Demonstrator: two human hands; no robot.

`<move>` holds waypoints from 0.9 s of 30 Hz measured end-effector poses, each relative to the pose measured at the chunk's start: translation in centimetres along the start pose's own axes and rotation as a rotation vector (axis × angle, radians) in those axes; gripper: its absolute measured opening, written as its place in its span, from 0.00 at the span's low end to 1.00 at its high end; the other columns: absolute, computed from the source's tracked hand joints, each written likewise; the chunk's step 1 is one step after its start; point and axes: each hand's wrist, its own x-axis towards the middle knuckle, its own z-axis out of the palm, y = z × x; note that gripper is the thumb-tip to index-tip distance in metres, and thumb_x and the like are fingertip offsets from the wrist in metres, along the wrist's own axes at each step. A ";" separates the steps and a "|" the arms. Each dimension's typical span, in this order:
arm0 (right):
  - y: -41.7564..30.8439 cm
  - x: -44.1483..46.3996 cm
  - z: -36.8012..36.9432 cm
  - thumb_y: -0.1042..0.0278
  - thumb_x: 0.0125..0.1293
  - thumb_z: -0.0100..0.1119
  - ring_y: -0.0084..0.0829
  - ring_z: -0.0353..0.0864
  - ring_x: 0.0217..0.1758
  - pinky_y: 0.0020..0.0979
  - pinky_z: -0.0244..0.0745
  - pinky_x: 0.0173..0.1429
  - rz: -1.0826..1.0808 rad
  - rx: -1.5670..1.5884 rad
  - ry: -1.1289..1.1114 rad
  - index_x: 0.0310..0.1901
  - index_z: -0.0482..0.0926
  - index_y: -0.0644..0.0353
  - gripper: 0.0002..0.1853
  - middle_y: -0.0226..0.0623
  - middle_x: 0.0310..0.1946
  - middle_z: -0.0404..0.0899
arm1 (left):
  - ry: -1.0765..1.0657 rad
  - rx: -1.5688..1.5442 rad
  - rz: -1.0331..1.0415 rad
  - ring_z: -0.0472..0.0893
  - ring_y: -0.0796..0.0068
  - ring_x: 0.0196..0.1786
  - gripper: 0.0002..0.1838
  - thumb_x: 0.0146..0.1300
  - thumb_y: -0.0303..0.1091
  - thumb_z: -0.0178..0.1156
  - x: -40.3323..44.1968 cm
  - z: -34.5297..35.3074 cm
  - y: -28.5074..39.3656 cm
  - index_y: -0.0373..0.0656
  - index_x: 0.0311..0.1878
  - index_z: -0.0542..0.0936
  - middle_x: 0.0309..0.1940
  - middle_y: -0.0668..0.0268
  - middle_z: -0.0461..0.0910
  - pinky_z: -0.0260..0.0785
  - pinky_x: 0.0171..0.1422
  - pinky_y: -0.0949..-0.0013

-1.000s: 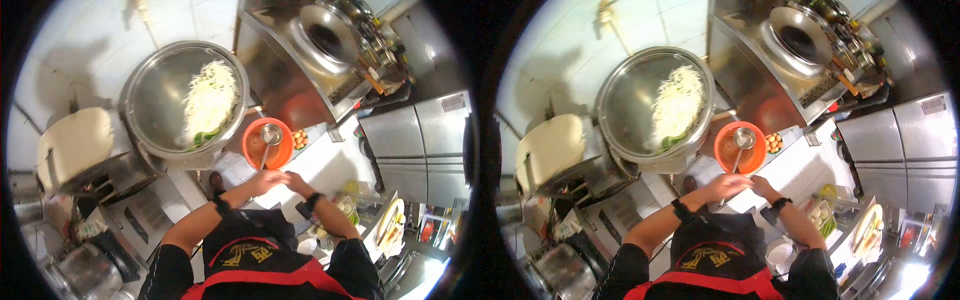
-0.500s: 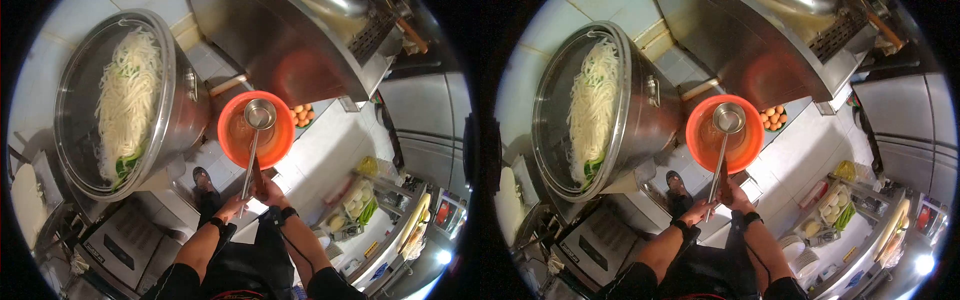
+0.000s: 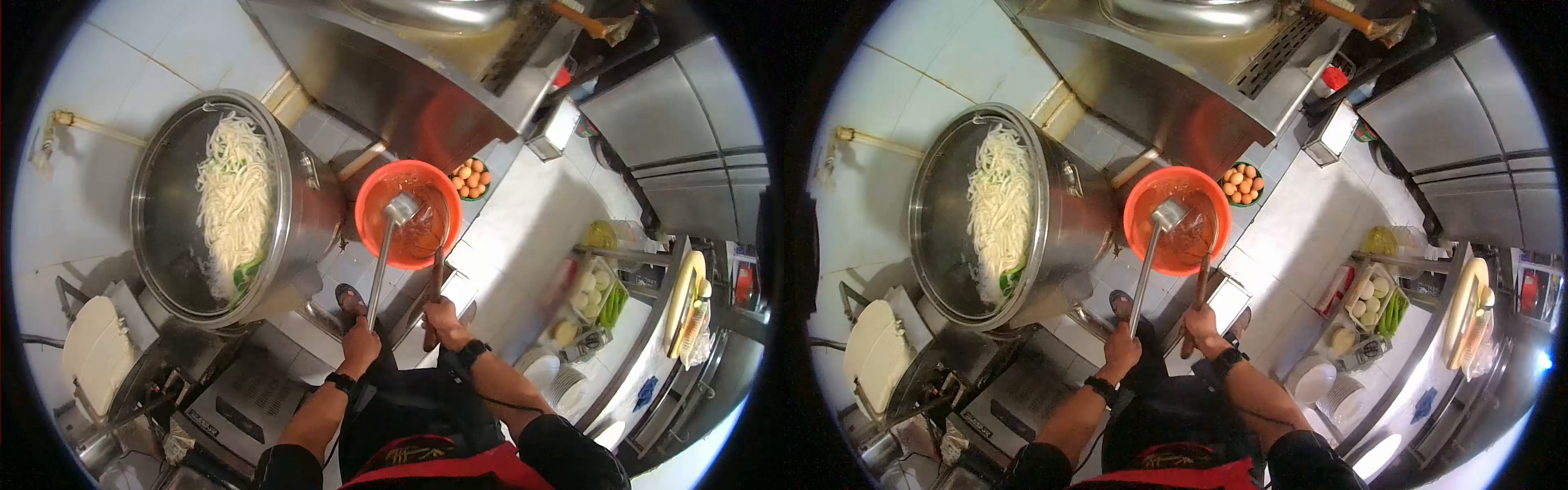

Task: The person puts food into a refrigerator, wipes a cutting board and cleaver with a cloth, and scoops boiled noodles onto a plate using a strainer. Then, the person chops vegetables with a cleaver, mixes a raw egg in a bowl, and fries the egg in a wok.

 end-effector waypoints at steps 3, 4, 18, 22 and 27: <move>0.3 -3.7 -3.3 0.78 0.60 0.52 0.29 0.77 0.20 0.31 0.73 0.20 -0.155 -0.267 0.076 0.52 0.72 0.68 0.17 0.41 0.23 0.75 | 0.005 0.026 0.012 0.83 0.40 0.36 0.16 0.60 0.34 0.61 -3.3 -1.6 -0.5 0.34 0.45 0.70 0.32 0.46 0.82 0.75 0.45 0.46; -0.8 -5.8 -4.2 0.77 0.59 0.53 0.40 0.83 0.28 0.39 0.79 0.29 -0.207 -0.497 0.119 0.55 0.71 0.69 0.20 0.48 0.28 0.80 | -0.011 0.043 0.011 0.83 0.41 0.36 0.17 0.59 0.34 0.61 -4.4 -2.2 -0.7 0.34 0.45 0.69 0.32 0.47 0.82 0.76 0.45 0.46; -6.8 -29.4 -15.0 0.78 0.65 0.54 0.30 0.81 0.33 0.33 0.77 0.30 -0.284 -0.072 -0.363 0.52 0.67 0.64 0.15 0.38 0.37 0.77 | -0.409 -1.129 0.027 0.73 0.81 0.18 0.12 0.64 0.32 0.63 -14.7 -16.3 -1.8 0.39 0.47 0.75 0.22 0.70 0.74 0.65 0.22 0.74; -9.2 -32.8 -12.9 0.75 0.66 0.57 0.31 0.84 0.37 0.32 0.80 0.35 -0.599 -0.318 -0.419 0.55 0.65 0.64 0.18 0.42 0.39 0.78 | -0.315 -1.341 0.143 0.70 0.83 0.18 0.12 0.64 0.30 0.62 -20.7 -21.6 -4.2 0.40 0.48 0.74 0.21 0.73 0.71 0.62 0.21 0.76; -17.2 -30.6 -0.3 0.66 0.71 0.55 0.25 0.74 0.19 0.32 0.73 0.21 -0.518 -0.578 -0.397 0.47 0.65 0.65 0.13 0.32 0.23 0.72 | -0.042 -1.450 0.179 0.68 0.85 0.18 0.12 0.61 0.25 0.61 -25.4 -24.9 -8.2 0.40 0.48 0.74 0.22 0.73 0.71 0.61 0.21 0.77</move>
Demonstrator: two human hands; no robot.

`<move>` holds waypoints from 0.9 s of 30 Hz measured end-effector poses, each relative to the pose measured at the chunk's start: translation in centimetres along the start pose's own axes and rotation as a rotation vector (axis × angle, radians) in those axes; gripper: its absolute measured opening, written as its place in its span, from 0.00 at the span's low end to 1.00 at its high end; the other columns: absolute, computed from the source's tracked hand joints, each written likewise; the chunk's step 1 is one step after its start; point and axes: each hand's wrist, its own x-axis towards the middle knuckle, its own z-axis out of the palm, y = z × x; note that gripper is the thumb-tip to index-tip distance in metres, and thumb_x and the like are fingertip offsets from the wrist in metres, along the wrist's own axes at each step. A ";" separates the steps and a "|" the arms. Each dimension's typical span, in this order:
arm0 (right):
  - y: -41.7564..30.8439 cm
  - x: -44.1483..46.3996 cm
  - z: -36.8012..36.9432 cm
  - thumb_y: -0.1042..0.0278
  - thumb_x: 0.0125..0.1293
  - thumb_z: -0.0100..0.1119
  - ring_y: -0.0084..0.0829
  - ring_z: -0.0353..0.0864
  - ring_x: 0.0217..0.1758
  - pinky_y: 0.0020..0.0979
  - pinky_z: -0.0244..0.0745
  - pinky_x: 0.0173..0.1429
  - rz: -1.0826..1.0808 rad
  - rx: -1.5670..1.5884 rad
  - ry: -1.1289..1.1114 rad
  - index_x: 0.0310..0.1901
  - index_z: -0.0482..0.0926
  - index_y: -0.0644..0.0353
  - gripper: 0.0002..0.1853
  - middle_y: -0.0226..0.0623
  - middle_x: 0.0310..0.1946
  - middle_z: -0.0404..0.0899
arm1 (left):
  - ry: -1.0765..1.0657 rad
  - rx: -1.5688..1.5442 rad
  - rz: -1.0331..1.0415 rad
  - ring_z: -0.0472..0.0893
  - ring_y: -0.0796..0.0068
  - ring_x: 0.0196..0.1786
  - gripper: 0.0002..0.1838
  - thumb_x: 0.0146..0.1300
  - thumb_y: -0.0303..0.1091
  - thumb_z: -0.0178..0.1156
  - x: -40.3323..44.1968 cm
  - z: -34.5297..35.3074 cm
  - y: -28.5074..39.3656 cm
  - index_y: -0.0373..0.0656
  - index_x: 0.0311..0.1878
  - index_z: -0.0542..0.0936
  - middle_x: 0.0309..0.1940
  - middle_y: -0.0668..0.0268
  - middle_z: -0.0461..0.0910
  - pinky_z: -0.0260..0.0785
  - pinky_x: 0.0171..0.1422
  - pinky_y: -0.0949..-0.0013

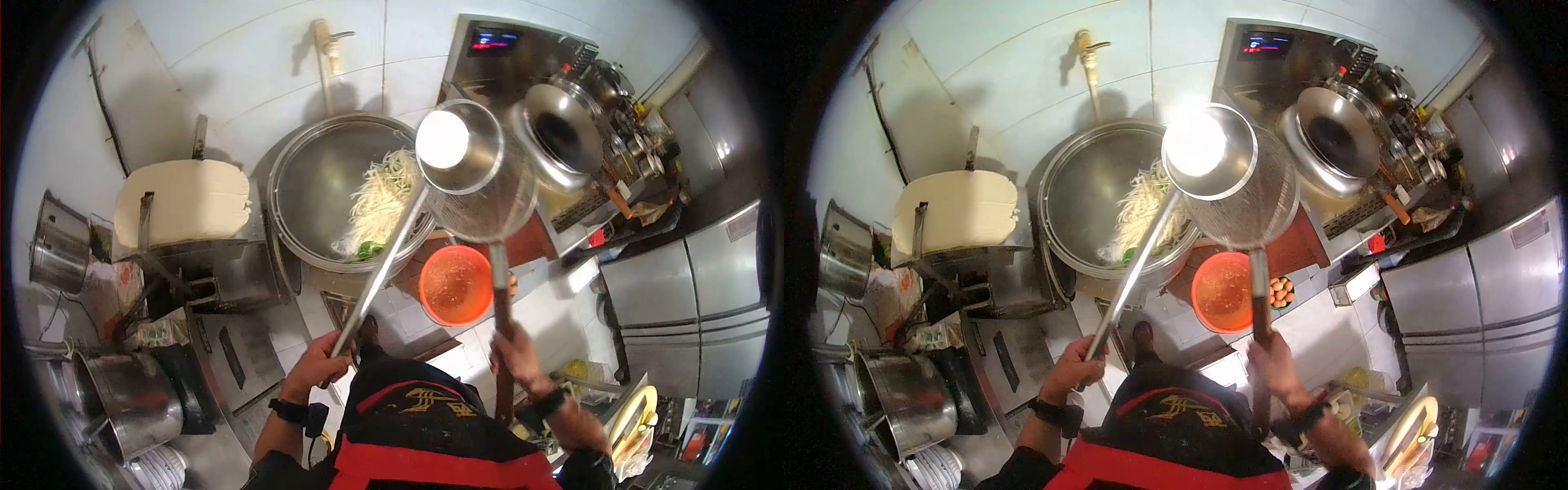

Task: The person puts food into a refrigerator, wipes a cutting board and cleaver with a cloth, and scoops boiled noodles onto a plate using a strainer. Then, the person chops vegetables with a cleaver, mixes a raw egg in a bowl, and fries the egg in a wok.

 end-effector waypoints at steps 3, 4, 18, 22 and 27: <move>-4.5 4.2 4.2 0.67 0.70 0.54 0.29 0.74 0.19 0.34 0.72 0.20 -0.085 -0.154 -0.030 0.47 0.62 0.66 0.14 0.35 0.24 0.71 | 0.148 -0.003 0.063 0.69 0.85 0.17 0.12 0.60 0.24 0.60 -1.8 -1.8 0.6 0.39 0.47 0.74 0.20 0.73 0.70 0.61 0.20 0.77; -3.8 6.6 4.3 0.67 0.70 0.54 0.29 0.74 0.19 0.34 0.72 0.20 -0.084 -0.173 -0.041 0.47 0.62 0.66 0.14 0.35 0.24 0.71 | 0.230 -0.007 0.092 0.69 0.85 0.17 0.11 0.60 0.24 0.60 -2.5 -2.5 0.3 0.38 0.46 0.74 0.20 0.73 0.70 0.61 0.20 0.77; -8.3 12.4 15.8 0.74 0.65 0.54 0.33 0.76 0.22 0.40 0.74 0.23 0.295 -0.226 -0.334 0.33 0.68 0.64 0.06 0.38 0.20 0.70 | 0.470 -0.099 0.123 0.70 0.82 0.16 0.11 0.60 0.24 0.59 -8.0 -6.7 -2.1 0.38 0.46 0.73 0.18 0.71 0.71 0.62 0.20 0.75; -10.1 12.2 17.9 0.73 0.70 0.49 0.23 0.70 0.21 0.29 0.73 0.27 0.510 0.112 -0.453 0.33 0.67 0.61 0.07 0.31 0.21 0.68 | 0.482 -0.099 0.096 0.71 0.82 0.16 0.11 0.60 0.25 0.60 -7.1 -7.3 -1.5 0.38 0.46 0.73 0.18 0.71 0.71 0.62 0.19 0.75; -10.6 13.7 15.6 0.67 0.74 0.49 0.15 0.64 0.24 0.20 0.64 0.26 0.686 0.435 -0.674 0.39 0.66 0.57 0.06 0.24 0.25 0.66 | 0.432 -0.087 0.138 0.70 0.82 0.15 0.11 0.61 0.25 0.60 -6.0 -8.0 -0.2 0.38 0.46 0.74 0.18 0.71 0.71 0.62 0.19 0.75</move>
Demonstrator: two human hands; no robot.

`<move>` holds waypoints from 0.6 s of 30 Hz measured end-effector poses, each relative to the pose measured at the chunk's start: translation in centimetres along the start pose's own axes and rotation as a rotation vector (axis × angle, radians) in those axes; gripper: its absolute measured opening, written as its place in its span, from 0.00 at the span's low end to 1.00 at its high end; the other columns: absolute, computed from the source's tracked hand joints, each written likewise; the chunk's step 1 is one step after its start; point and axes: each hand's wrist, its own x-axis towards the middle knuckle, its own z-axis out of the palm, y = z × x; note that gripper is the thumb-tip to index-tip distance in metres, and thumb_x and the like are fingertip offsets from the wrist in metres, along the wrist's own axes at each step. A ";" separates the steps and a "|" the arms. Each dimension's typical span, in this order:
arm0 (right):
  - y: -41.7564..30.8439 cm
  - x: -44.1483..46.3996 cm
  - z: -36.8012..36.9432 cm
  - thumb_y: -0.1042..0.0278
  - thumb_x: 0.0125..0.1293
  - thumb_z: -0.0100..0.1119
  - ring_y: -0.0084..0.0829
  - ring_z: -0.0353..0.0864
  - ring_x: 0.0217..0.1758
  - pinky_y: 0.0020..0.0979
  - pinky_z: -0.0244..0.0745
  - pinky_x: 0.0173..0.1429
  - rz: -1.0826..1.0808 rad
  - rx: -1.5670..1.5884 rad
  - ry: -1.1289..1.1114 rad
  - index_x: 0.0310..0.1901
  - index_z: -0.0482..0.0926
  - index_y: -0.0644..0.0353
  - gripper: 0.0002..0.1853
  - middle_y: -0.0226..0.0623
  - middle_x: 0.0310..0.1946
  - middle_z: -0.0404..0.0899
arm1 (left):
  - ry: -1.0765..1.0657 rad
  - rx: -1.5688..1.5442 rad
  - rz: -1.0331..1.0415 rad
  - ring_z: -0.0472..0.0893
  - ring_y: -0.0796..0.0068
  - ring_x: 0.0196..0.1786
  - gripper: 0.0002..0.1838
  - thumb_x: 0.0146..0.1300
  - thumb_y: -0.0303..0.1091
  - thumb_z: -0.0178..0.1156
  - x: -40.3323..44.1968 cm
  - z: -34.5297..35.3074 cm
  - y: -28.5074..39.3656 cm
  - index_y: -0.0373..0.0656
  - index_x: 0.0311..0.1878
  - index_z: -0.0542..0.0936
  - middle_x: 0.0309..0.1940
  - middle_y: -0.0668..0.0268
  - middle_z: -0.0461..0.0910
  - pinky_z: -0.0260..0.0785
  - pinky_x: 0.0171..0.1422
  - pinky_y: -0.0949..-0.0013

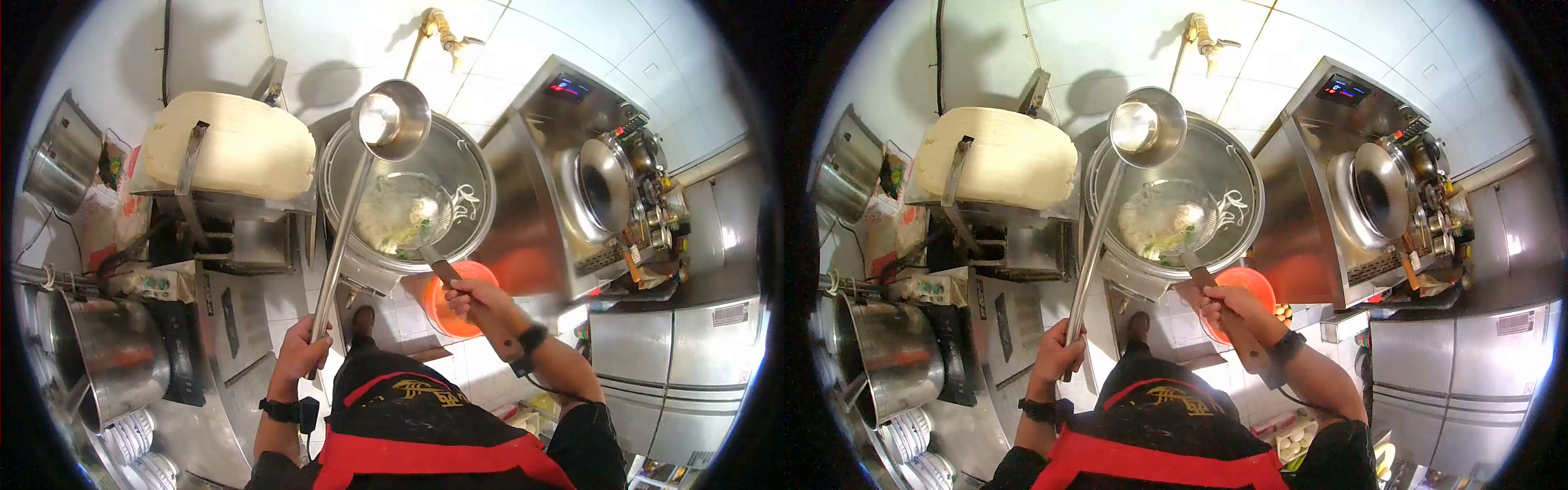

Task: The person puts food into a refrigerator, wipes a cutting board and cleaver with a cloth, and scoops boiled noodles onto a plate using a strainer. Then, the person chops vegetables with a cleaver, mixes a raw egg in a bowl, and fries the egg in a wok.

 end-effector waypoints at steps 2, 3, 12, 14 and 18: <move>0.0 -0.4 -0.1 0.67 0.74 0.49 0.14 0.63 0.24 0.19 0.62 0.25 -0.025 -0.014 -0.013 0.39 0.67 0.56 0.05 0.23 0.25 0.65 | 0.004 0.012 0.001 0.70 0.82 0.15 0.11 0.61 0.25 0.60 0.3 0.1 0.3 0.37 0.47 0.74 0.18 0.71 0.71 0.62 0.19 0.75; 0.0 -0.7 0.0 0.67 0.74 0.49 0.16 0.65 0.23 0.21 0.65 0.25 -0.068 -0.014 0.039 0.37 0.67 0.57 0.07 0.25 0.24 0.66 | 0.010 0.023 0.002 0.70 0.82 0.15 0.11 0.62 0.25 0.60 0.4 0.2 0.3 0.37 0.47 0.74 0.18 0.71 0.71 0.62 0.19 0.75; 3.9 1.6 1.4 0.72 0.69 0.54 0.25 0.72 0.23 0.32 0.74 0.27 -0.224 -0.338 0.352 0.40 0.66 0.57 0.06 0.31 0.26 0.68 | 0.044 0.047 -0.013 0.71 0.82 0.16 0.12 0.62 0.26 0.60 0.4 0.5 0.2 0.37 0.47 0.74 0.18 0.71 0.72 0.64 0.20 0.74; 3.6 3.3 2.0 0.72 0.70 0.53 0.25 0.71 0.23 0.31 0.74 0.27 -0.219 -0.286 0.293 0.40 0.66 0.57 0.06 0.31 0.27 0.69 | 0.050 0.030 0.008 0.71 0.81 0.16 0.12 0.62 0.26 0.60 0.4 0.5 0.1 0.37 0.47 0.73 0.18 0.70 0.72 0.64 0.20 0.74; 2.2 5.1 2.9 0.70 0.73 0.51 0.21 0.68 0.23 0.26 0.70 0.26 -0.182 -0.097 0.063 0.40 0.66 0.58 0.05 0.30 0.28 0.69 | 0.088 0.056 0.033 0.71 0.81 0.16 0.12 0.62 0.26 0.60 0.3 0.7 0.9 0.37 0.48 0.73 0.18 0.70 0.72 0.64 0.20 0.74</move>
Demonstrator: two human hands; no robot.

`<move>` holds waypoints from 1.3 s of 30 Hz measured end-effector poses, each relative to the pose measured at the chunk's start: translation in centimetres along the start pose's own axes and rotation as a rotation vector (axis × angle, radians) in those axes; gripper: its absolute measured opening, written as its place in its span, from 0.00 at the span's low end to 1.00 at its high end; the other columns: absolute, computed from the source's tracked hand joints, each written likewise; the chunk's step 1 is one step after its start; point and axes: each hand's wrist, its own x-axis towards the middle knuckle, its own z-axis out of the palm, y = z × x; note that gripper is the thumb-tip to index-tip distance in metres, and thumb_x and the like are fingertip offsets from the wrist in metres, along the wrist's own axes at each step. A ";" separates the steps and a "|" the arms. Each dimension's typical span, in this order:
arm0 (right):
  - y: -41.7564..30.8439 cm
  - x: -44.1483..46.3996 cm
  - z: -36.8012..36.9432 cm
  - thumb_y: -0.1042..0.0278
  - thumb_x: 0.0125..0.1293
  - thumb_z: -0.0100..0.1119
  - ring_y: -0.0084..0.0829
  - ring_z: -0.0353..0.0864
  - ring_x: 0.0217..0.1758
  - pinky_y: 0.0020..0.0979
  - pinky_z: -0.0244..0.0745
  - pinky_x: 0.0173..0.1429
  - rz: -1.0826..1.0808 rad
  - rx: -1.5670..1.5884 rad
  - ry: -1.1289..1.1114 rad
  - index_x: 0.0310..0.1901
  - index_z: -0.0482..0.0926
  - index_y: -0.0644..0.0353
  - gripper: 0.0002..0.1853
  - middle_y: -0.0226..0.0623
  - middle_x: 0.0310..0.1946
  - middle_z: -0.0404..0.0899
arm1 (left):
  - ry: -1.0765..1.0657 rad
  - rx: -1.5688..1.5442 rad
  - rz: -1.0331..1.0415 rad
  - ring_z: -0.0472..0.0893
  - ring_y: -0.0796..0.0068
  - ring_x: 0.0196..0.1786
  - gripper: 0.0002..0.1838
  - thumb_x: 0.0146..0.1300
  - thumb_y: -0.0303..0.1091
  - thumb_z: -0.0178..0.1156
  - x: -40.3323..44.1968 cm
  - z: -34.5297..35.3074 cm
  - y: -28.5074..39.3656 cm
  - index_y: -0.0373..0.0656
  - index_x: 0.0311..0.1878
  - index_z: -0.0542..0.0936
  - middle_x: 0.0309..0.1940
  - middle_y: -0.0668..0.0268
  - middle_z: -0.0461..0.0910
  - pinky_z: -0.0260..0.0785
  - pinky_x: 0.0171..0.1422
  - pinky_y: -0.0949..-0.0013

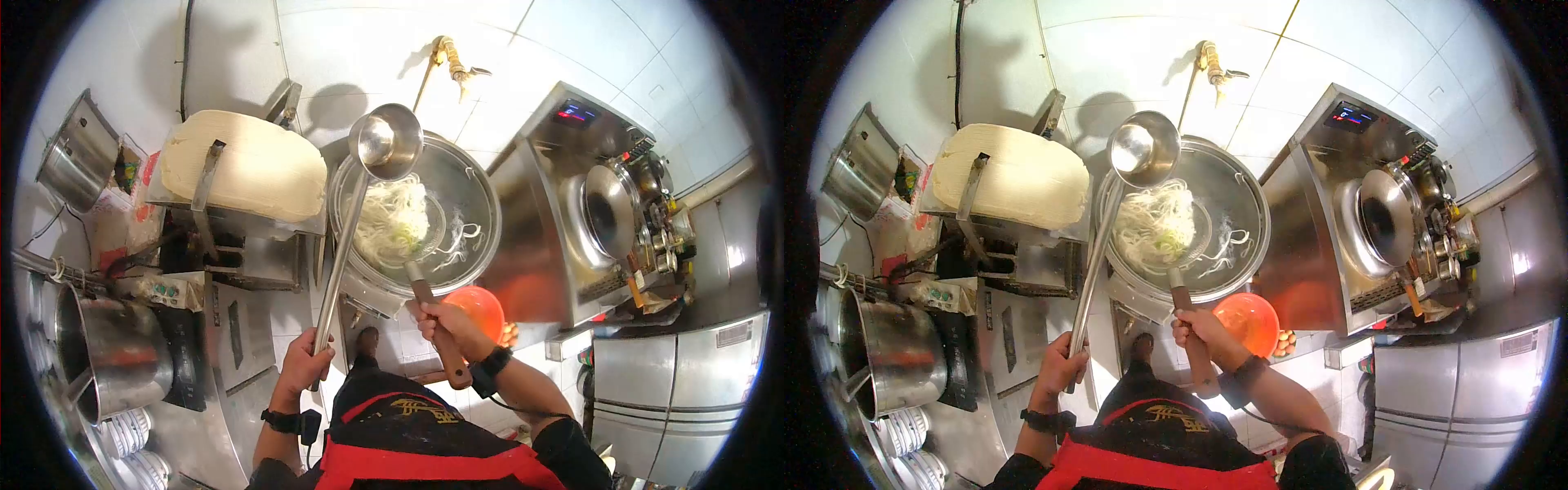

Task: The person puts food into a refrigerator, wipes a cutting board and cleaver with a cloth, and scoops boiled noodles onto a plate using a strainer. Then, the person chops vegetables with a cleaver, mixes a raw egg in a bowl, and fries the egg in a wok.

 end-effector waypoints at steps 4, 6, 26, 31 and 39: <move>-0.9 -1.0 0.2 0.65 0.75 0.49 0.16 0.65 0.22 0.21 0.66 0.26 0.049 0.173 -0.181 0.40 0.67 0.59 0.08 0.27 0.27 0.69 | 0.029 -0.009 -0.004 0.71 0.81 0.15 0.12 0.62 0.26 0.59 -0.3 0.2 0.3 0.37 0.48 0.73 0.18 0.70 0.72 0.64 0.20 0.74; -1.3 -1.9 -0.2 0.65 0.76 0.48 0.16 0.65 0.23 0.20 0.66 0.26 0.061 0.241 -0.202 0.40 0.67 0.58 0.08 0.26 0.27 0.68 | 0.044 0.020 -0.003 0.71 0.81 0.15 0.12 0.62 0.26 0.59 -0.3 0.4 0.6 0.37 0.48 0.73 0.18 0.70 0.72 0.63 0.20 0.73; -2.8 -4.1 -2.5 0.66 0.75 0.50 0.18 0.65 0.23 0.22 0.64 0.25 -0.051 0.387 -0.217 0.43 0.68 0.58 0.06 0.28 0.29 0.69 | 0.271 0.209 0.070 0.76 0.75 0.17 0.11 0.61 0.30 0.60 3.6 3.9 -0.8 0.36 0.45 0.74 0.23 0.62 0.77 0.68 0.22 0.68; -3.6 -10.4 -1.1 0.70 0.73 0.50 0.19 0.65 0.22 0.25 0.63 0.24 -0.202 -0.023 0.064 0.42 0.66 0.56 0.04 0.29 0.27 0.67 | 0.336 0.615 0.323 0.78 0.67 0.20 0.15 0.58 0.33 0.62 6.6 2.3 -5.3 0.34 0.43 0.74 0.27 0.55 0.78 0.72 0.25 0.65; -7.5 -15.6 0.6 0.76 0.66 0.49 0.24 0.72 0.20 0.29 0.70 0.20 -0.359 -0.617 0.336 0.45 0.63 0.60 0.09 0.32 0.24 0.69 | -0.081 -0.027 -0.175 0.73 0.75 0.16 0.10 0.62 0.31 0.61 6.8 4.7 -2.6 0.36 0.40 0.73 0.23 0.64 0.75 0.67 0.21 0.70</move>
